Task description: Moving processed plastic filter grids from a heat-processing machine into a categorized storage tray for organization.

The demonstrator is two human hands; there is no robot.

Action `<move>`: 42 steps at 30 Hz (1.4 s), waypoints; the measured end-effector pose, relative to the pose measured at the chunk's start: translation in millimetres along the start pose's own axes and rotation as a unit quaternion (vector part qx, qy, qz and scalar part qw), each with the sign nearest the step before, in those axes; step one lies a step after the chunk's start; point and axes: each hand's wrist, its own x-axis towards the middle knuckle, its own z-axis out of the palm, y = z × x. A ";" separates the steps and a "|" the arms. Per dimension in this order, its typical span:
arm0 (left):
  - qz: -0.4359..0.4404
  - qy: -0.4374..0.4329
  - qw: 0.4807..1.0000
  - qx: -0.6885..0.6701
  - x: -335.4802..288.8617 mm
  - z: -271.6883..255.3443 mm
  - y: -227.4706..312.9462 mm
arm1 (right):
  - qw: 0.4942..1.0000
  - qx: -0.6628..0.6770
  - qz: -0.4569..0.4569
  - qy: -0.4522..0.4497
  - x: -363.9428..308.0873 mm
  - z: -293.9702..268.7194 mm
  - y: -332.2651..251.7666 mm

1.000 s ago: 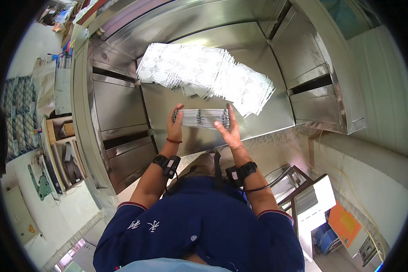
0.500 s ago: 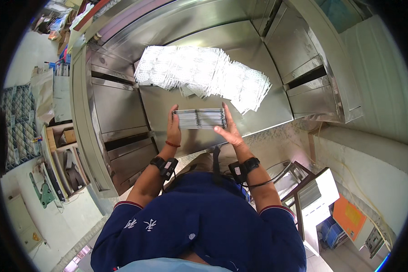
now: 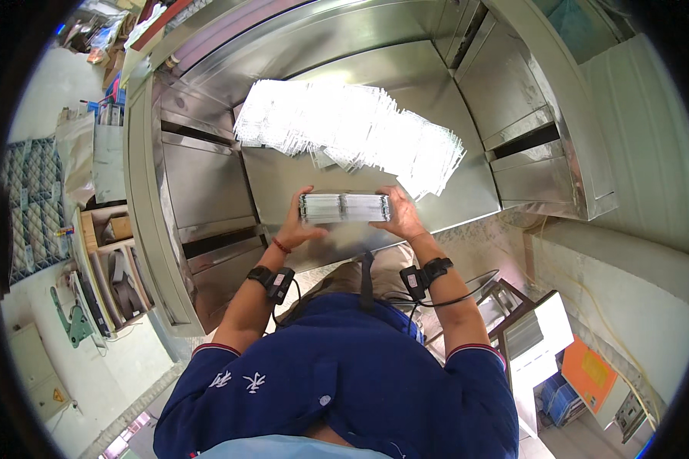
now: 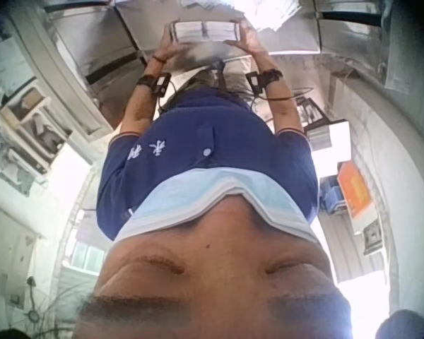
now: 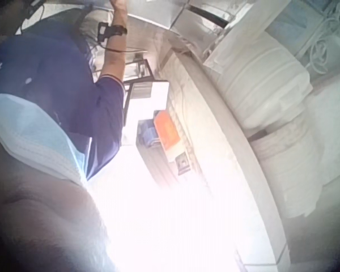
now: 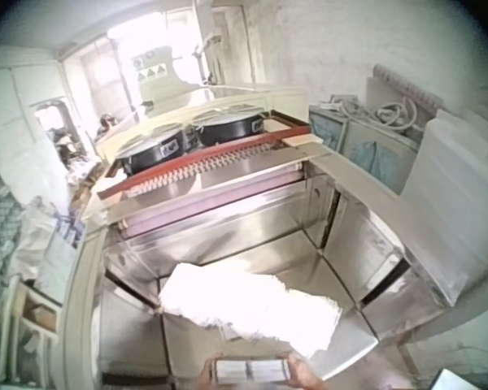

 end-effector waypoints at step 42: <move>-0.328 -0.375 0.856 -0.137 103.5 193.0 18.6 | 0.782 0.536 0.298 0.111 -191.2 -101.9 48.5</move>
